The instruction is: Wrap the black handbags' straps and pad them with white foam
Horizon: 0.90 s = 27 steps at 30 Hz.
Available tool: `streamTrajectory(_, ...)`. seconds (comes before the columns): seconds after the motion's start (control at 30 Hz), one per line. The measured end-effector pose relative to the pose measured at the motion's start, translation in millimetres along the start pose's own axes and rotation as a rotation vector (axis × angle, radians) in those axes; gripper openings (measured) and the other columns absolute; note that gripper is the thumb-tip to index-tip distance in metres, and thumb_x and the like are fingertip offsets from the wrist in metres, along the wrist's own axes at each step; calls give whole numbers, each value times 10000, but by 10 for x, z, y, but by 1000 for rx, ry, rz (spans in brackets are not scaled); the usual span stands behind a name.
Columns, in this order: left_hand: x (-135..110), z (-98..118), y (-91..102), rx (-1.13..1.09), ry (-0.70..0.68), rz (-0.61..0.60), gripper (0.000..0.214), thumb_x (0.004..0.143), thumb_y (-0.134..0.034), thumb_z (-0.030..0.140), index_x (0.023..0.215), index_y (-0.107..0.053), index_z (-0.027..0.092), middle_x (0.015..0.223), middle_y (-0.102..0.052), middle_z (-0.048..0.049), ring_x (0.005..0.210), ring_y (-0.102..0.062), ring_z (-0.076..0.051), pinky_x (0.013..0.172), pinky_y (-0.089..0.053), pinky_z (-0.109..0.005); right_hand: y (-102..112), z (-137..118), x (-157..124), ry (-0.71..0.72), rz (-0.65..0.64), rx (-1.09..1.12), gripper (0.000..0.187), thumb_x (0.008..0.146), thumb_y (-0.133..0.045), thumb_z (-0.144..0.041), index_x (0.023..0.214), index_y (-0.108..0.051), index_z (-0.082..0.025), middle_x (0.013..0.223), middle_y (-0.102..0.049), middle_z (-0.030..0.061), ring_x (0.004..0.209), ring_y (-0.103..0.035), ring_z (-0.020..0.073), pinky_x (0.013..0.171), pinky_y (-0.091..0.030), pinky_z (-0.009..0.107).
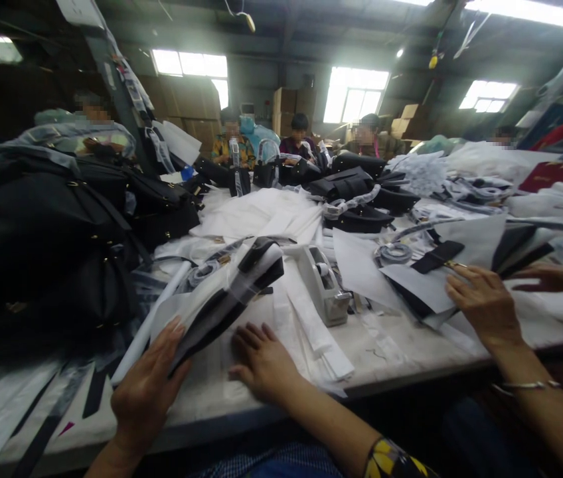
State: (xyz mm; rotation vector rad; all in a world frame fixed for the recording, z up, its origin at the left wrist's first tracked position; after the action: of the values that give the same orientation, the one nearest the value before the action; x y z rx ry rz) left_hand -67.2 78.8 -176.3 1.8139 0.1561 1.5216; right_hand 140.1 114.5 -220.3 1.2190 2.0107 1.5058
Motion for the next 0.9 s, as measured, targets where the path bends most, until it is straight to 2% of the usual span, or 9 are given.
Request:
streamTrajectory(0.07,10,28,12,-1,-16,18,654,921,-631,144,1515,-362,193,1395,-587,-135,1224,-613,-253,976,-511,-340,32,48,8,-4,-14,21,580,971,-526,-489,1481,-445,-226,1533,-441,122,1444,-353,308,1193,-246,565)
streamTrajectory(0.17,-30,108,23,-26,-63,29,632,910,-625,100,1492,-408,215,1398,-586,-126,1243,-599,-259,990,-512,-350,229,-53,-35,70,123,36,419,961,-543,-334,1356,-580,-199,1377,-594,155,1346,-485,312,1147,-329,567)
streamTrajectory(0.27,-122,227,27,-64,-131,28,529,928,-563,54,1425,-510,229,1391,-595,-104,1262,-584,-253,1001,-509,-339,503,-378,-270,312,148,132,359,978,-506,-262,1316,-601,-188,1144,-717,146,1133,-649,263,1008,-508,441)
streamTrajectory(0.37,-196,363,25,-83,-224,-13,453,975,-475,67,1375,-567,258,1378,-609,-70,1274,-574,-241,999,-511,-328,816,-621,-468,524,84,203,396,979,-536,-264,1374,-549,-230,1080,-744,104,1070,-683,225,927,-553,347)
streamTrajectory(0.43,-215,429,29,-98,-261,-37,439,989,-464,86,1367,-573,284,1376,-613,-49,1287,-562,-239,1004,-507,-331,1035,-532,-366,384,221,219,338,971,-529,-227,1300,-607,-230,1072,-742,101,1029,-692,224,914,-548,349)
streamTrajectory(0.53,-217,467,32,-126,-275,-46,441,988,-470,82,1360,-577,296,1378,-612,-35,1305,-545,-234,1028,-492,-330,1157,-116,92,-57,335,253,227,957,-528,-253,1093,-704,-209,1023,-742,80,927,-693,207,859,-540,329)
streamTrajectory(0.7,-210,476,39,-147,-297,-1,420,1014,-420,107,1338,-599,303,1374,-616,-23,1304,-546,-219,1045,-478,-311,778,367,982,-431,-93,248,379,874,-619,-505,710,-734,-183,721,-714,69,807,-673,248,793,-512,347)
streamTrajectory(0.77,-200,489,64,-157,-304,12,412,1016,-419,114,1330,-608,302,1363,-624,-22,1299,-551,-221,1043,-478,-307,603,420,1196,-490,-150,280,368,789,-710,-518,601,-701,-202,630,-677,63,810,-666,265,794,-509,353)
streamTrajectory(0.9,-188,524,111,-180,-305,-5,401,1020,-417,123,1317,-618,303,1340,-642,-12,1281,-567,-210,1031,-484,-288,319,415,1372,-501,-150,393,208,630,-840,-308,537,-683,-208,581,-657,26,753,-652,233,748,-513,315)
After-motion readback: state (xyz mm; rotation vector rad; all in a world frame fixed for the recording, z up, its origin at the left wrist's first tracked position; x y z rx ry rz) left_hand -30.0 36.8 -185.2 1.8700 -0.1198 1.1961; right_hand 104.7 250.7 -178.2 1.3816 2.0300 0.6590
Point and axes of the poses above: each hand's wrist, its own x-axis towards the middle knuckle, its own y-axis out of the back of the hand, z = x × y, the point moved 4 cm from there along x, towards the middle knuckle
